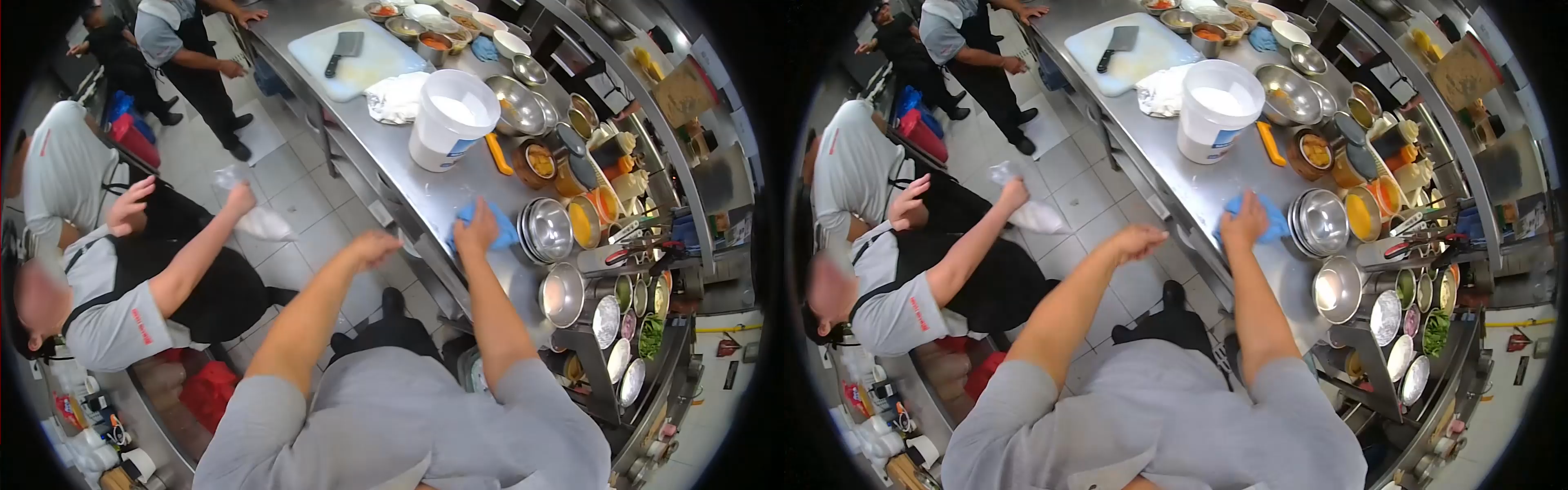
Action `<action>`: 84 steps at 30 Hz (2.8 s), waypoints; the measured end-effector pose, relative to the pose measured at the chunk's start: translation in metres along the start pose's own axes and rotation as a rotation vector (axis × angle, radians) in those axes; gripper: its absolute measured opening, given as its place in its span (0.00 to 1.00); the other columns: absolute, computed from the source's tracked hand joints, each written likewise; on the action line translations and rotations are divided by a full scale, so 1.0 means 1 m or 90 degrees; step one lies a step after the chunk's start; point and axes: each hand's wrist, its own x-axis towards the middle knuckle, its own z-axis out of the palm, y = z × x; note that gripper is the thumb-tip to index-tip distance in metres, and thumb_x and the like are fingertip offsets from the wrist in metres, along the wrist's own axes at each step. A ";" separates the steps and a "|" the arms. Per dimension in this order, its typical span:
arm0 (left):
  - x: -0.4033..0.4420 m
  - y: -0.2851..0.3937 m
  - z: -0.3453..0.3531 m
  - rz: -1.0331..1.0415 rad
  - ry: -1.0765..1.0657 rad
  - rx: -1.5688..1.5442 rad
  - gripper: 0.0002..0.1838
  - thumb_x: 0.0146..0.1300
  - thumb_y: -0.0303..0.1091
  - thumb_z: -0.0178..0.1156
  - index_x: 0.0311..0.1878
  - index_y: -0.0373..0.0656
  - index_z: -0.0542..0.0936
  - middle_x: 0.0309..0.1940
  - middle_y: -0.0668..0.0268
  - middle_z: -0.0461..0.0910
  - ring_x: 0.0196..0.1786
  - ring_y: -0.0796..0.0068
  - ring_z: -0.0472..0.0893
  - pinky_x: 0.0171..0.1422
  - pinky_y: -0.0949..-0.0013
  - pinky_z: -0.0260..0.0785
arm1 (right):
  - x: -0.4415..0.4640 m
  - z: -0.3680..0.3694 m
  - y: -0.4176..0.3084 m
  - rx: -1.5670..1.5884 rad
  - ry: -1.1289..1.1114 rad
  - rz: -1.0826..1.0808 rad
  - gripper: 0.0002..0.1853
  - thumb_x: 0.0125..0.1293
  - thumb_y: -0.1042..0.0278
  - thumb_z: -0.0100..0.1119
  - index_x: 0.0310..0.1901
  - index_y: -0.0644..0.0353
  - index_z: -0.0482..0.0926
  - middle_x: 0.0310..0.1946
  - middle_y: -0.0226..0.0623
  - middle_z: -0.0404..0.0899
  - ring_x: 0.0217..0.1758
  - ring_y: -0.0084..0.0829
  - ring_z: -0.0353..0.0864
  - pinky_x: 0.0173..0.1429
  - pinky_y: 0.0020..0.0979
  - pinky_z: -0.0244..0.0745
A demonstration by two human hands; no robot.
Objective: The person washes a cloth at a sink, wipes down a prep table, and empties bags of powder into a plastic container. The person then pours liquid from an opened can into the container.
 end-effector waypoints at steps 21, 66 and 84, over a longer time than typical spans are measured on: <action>-0.090 -0.211 -0.043 0.091 0.195 -0.158 0.20 0.67 0.48 0.70 0.54 0.46 0.83 0.43 0.70 0.83 0.40 0.77 0.81 0.38 0.70 0.73 | -0.105 -0.081 -0.215 0.161 -0.272 -0.523 0.29 0.50 0.79 0.64 0.58 0.49 0.85 0.54 0.42 0.84 0.57 0.50 0.83 0.62 0.47 0.80; 0.449 -0.056 -0.138 0.773 0.301 -0.089 0.37 0.57 0.49 0.68 0.67 0.38 0.79 0.60 0.44 0.81 0.62 0.42 0.80 0.69 0.51 0.71 | 0.020 0.084 -0.107 -0.198 -0.449 -0.349 0.65 0.63 0.65 0.76 0.83 0.69 0.30 0.84 0.53 0.44 0.86 0.44 0.48 0.86 0.45 0.42; 0.560 0.097 -0.183 0.502 0.487 0.212 0.37 0.54 0.39 0.71 0.68 0.36 0.74 0.62 0.49 0.81 0.64 0.49 0.80 0.70 0.54 0.71 | 0.052 0.085 -0.139 -0.179 -0.367 -0.366 0.47 0.48 0.57 0.84 0.71 0.56 0.73 0.73 0.66 0.66 0.75 0.68 0.68 0.72 0.64 0.68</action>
